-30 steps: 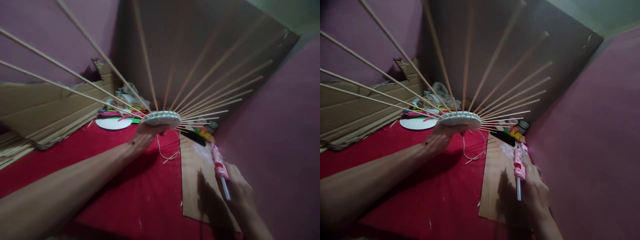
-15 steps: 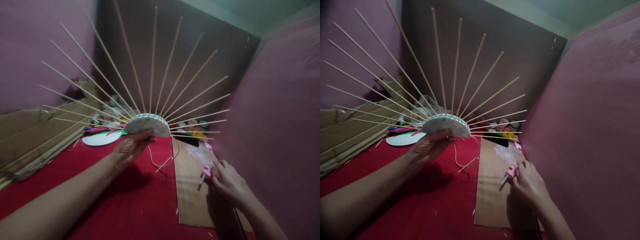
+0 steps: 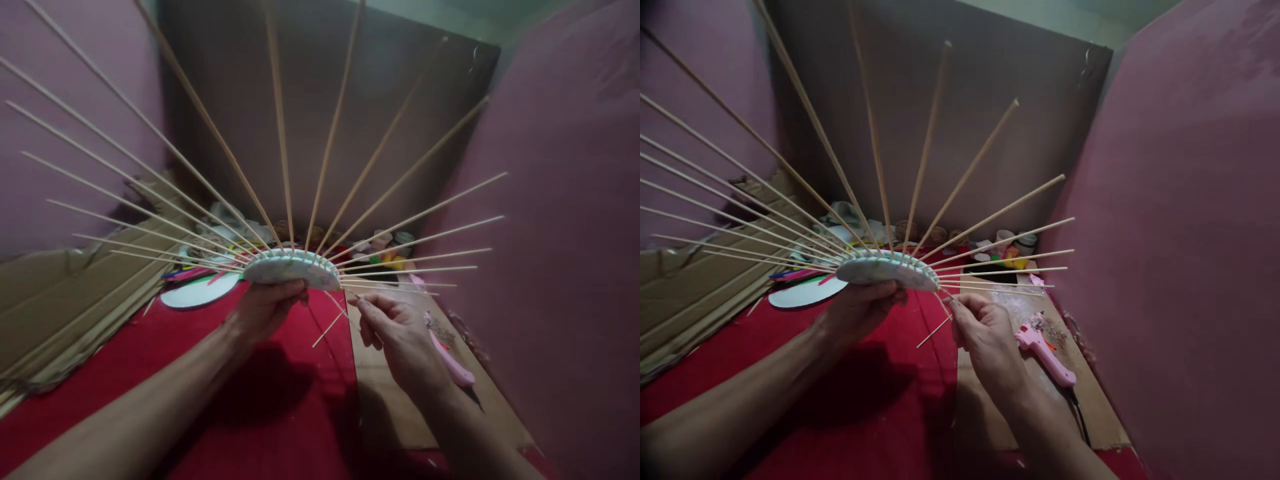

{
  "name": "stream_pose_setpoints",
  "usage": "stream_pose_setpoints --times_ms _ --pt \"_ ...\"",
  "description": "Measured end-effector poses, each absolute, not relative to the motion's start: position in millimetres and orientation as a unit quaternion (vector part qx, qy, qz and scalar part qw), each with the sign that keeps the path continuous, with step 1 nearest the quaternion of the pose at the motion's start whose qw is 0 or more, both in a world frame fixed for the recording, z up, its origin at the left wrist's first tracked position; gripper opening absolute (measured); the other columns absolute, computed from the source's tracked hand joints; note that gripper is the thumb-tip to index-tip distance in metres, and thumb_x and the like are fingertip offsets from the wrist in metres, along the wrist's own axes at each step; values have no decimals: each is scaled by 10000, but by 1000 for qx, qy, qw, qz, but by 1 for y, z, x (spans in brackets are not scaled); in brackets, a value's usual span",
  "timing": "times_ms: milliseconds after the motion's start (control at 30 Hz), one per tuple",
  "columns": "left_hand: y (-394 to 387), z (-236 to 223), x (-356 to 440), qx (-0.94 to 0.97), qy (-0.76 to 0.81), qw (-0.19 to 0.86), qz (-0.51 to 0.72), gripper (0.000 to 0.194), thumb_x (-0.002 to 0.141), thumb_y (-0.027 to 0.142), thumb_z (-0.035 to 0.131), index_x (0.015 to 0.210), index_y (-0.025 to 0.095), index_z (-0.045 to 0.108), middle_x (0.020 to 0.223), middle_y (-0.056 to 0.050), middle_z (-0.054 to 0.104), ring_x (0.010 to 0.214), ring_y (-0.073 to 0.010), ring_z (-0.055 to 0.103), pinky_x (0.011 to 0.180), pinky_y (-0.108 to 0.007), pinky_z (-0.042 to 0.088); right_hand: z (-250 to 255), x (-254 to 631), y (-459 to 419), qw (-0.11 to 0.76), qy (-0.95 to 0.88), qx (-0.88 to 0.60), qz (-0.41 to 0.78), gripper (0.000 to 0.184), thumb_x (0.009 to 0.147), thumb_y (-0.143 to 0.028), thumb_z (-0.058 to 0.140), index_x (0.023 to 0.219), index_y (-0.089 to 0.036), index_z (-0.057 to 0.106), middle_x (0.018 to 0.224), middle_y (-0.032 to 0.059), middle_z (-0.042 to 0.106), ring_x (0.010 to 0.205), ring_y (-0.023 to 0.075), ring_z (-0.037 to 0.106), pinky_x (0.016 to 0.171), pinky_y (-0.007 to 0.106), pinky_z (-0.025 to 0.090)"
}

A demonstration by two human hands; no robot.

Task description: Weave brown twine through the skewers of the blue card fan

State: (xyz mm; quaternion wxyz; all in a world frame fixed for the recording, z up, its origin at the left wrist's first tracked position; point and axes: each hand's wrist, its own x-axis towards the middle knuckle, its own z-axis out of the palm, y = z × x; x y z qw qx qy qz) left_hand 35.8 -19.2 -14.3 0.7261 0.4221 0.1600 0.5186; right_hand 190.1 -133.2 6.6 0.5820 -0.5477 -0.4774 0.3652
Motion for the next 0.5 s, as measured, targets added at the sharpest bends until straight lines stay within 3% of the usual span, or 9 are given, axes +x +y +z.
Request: stream_pose_setpoints --times_ms 167,300,367,500 --pt "-23 -17 34 547 206 638 501 57 603 145 708 627 159 658 619 -2 624 595 -136 553 578 -269 448 9 187 -134 613 -460 -531 361 239 812 -360 569 867 -144 654 485 -47 514 410 41 374 393 169 266" --pt "-23 -20 33 576 241 602 497 93 625 138 689 549 175 651 601 -6 633 622 -156 564 627 -288 447 7 178 -128 641 -417 -450 461 238 752 -350 624 886 -154 624 572 -19 608 400 68 490 409 193 393" --pt "-23 -21 35 564 234 617 497 31 626 160 697 621 187 682 640 -9 660 641 -170 582 644 -305 459 8 172 -123 657 -377 -414 504 237 718 -343 653 862 -158 619 603 -9 622 446 101 551 459 242 465" --pt "-28 -23 43 537 171 666 489 178 673 200 677 845 196 719 892 -49 709 869 -230 623 799 -368 481 12 161 -113 686 -366 -396 488 158 691 -298 682 759 -156 667 703 6 630 589 105 566 580 270 496"
